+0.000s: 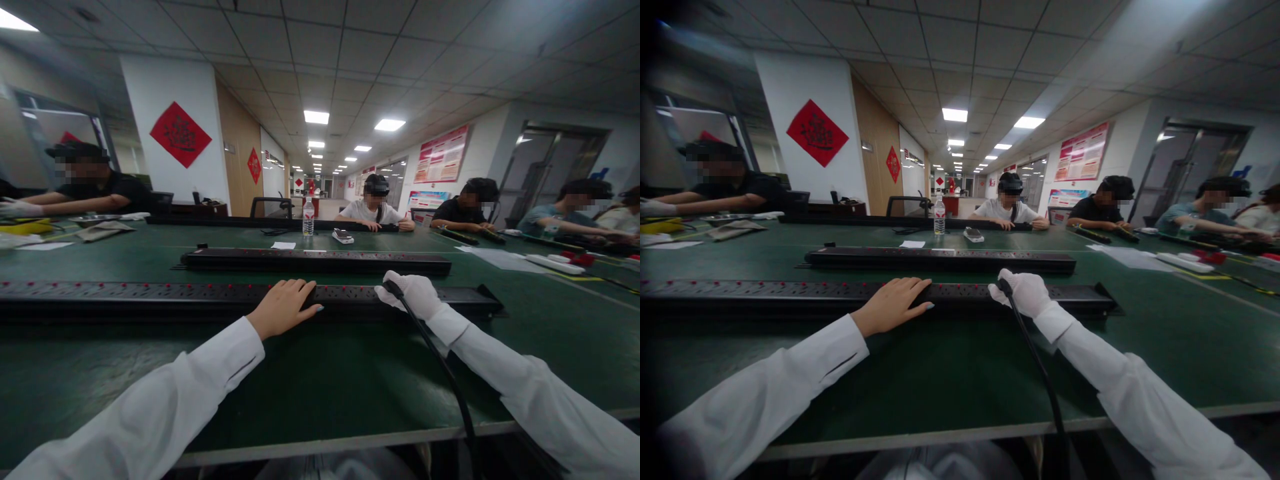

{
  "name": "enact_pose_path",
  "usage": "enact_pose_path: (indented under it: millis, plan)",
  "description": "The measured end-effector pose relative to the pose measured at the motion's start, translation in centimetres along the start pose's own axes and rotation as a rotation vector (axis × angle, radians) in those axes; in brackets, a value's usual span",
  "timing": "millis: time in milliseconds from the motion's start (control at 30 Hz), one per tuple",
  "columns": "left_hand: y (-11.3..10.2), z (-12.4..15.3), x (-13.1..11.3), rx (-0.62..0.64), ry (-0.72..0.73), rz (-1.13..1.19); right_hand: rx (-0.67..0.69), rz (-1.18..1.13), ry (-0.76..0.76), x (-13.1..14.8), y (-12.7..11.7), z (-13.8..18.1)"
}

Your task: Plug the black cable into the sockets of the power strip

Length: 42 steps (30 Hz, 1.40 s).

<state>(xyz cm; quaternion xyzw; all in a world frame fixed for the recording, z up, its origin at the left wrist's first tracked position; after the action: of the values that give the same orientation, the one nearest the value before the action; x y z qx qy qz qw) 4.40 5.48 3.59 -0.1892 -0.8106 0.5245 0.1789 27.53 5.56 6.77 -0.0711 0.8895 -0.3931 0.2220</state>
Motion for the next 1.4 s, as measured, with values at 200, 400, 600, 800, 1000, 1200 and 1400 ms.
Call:
enact_pose_path:
  millis: [200, 400, 600, 800, 1000, 1200, 1400]
  plan:
    - [-0.07, 0.0, -0.05, -0.005, 0.005, -0.004, 0.011, 0.092, 0.019, -0.01, -0.06, -0.04]
    - [0.15, -0.03, 0.04, -0.023, 0.013, -0.008, 0.066, 0.117, 0.029, -0.03, -0.23, -0.07]
    - [0.23, -0.04, 0.14, -0.014, 0.018, 0.005, 0.118, 0.134, 0.059, -0.23, -0.1, -0.07]
    - [0.19, -0.08, 0.16, -0.01, 0.01, 0.009, 0.139, 0.096, 0.084, -0.65, 0.29, -0.01]
    - [0.13, -0.04, 0.06, -0.02, 0.016, 0.012, 0.113, 0.1, 0.087, -0.87, 0.45, 0.18]
    - [0.19, -0.02, 0.13, -0.029, 0.017, 0.002, 0.094, 0.097, 0.089, -0.91, 0.48, 0.25]
    - [0.24, -0.07, 0.11, -0.04, 0.02, -0.022, 0.089, 0.098, 0.058, -0.74, 0.35, 0.23]
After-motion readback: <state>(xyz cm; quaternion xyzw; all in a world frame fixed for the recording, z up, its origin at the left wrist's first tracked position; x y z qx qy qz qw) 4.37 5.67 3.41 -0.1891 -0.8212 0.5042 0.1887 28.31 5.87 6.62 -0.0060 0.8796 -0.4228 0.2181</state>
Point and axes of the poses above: each hand's wrist, its own z-axis away from the middle knuckle, its own y-axis out of the palm, x = y × z, the point moved 8 cm from there along -z, towards the middle knuckle, and after that the axes turned 6 degrees about -y, right-handed, at the moved point
